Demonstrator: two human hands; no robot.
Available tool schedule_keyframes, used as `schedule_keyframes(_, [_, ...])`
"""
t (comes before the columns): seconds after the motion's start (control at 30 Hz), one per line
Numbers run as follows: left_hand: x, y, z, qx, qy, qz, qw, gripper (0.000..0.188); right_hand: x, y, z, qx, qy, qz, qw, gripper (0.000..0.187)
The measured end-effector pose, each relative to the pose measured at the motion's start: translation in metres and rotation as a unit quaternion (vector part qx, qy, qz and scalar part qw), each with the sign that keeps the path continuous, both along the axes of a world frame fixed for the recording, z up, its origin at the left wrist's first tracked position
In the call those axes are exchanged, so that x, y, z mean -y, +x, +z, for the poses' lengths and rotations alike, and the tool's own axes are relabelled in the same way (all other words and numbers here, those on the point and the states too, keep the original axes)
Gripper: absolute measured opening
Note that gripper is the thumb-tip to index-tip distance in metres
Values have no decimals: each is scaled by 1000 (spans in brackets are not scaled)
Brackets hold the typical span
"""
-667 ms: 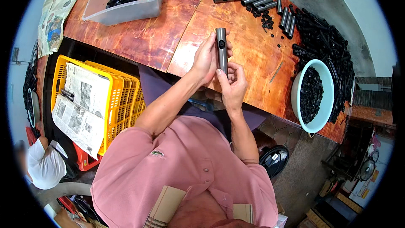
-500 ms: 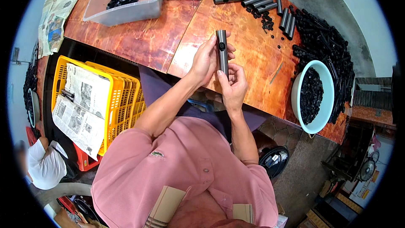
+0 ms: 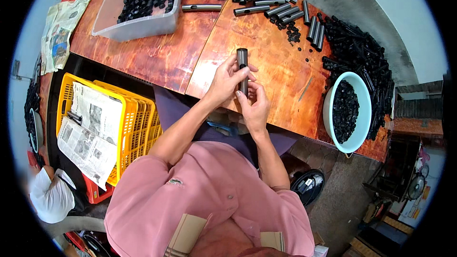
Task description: The person assembles small cylindrical metal parts with black plastic components at a wooden table. They pick up a metal tube, insert a black piece, and place the assembled unit into a yellow basket.
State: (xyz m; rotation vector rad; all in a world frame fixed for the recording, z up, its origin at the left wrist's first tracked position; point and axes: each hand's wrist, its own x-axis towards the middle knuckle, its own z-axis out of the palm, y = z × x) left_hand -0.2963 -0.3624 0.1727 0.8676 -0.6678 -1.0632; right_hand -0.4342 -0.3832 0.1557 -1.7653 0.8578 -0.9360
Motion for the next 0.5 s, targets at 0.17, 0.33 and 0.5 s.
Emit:
schedule_keyframes(0.17, [0, -5, 9, 162, -3, 32, 986, 19, 16, 9, 5, -99, -124, -21, 987, 25])
schedule_keyframes(0.33, [22, -2, 13, 248, -5, 62, 967, 18, 41, 23, -1, -74, -189, 11, 979, 28])
schedule_keyframes(0.5, [47, 15, 20, 298, 8, 93, 950, 21, 73, 41, -1, -75, -231, 16, 970, 33])
